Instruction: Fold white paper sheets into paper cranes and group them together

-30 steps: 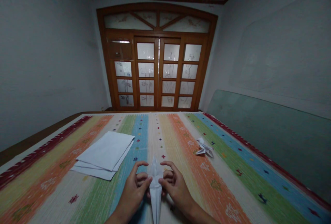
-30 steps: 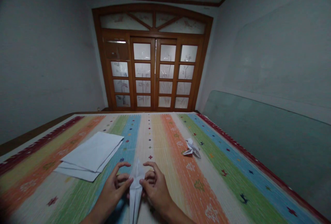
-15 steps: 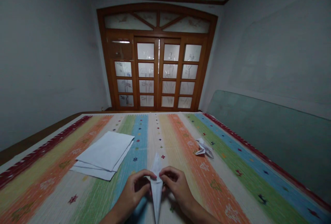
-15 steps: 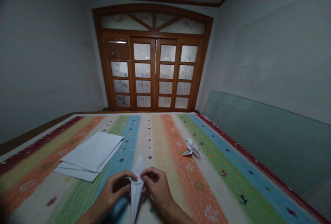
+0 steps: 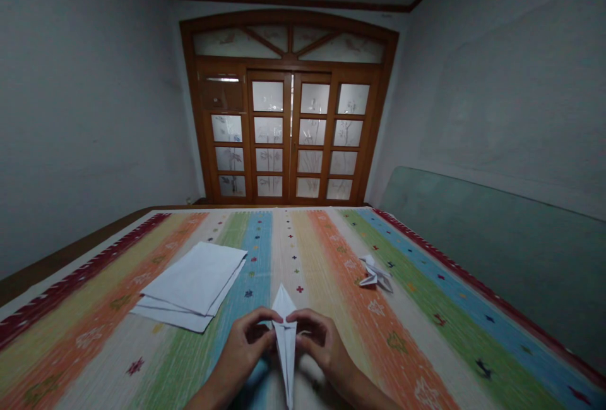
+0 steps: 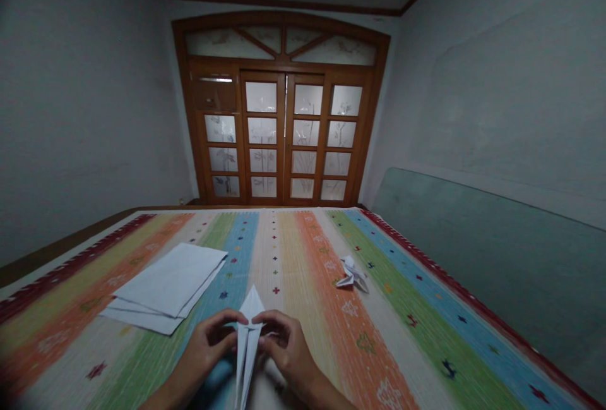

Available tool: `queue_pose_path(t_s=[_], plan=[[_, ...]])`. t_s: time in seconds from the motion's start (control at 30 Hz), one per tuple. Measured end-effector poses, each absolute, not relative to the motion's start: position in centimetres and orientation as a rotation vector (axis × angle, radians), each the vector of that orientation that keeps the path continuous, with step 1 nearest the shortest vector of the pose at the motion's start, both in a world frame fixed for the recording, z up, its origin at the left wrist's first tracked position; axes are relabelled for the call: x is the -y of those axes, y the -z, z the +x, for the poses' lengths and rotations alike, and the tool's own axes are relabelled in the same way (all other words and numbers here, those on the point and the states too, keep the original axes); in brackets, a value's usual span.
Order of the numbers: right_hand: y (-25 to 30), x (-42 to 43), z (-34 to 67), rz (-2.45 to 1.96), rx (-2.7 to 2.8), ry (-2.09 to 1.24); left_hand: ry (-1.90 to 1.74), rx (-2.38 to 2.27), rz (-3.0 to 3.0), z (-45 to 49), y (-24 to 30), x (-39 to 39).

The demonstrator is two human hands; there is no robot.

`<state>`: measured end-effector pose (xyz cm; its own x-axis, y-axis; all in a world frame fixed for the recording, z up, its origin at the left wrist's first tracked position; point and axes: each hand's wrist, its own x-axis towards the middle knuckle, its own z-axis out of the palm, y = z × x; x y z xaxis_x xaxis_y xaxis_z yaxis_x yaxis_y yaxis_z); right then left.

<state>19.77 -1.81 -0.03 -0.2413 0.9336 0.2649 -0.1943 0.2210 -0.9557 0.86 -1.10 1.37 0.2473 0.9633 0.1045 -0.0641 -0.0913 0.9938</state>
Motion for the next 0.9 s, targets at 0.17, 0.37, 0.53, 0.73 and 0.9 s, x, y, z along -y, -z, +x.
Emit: queue_pose_path(t_s=[0.17,0.37,0.53,0.73,0.9], plan=[[0.0,1.7,19.7,-0.813,1.409,-1.271,-1.110,-0.925,1.365,1.0,-1.5,1.5],[-0.3,1.7,19.5,-0.822,1.390,-1.308,-1.070,-0.846,1.370,1.1,-1.5,2.0],[-0.3,1.6,19.5,-0.806,1.387,-1.312,-1.058,-0.835,1.352,1.2,-1.5,1.9],[0.2,1.8,19.2,-0.776,1.343,-1.312,-1.090,-0.810,1.306,1.9,-1.4,2.3],[0.1,2.2,19.0,-0.784,1.379,-1.261,-1.118,-0.843,1.353,2.2,-2.1,2.9]])
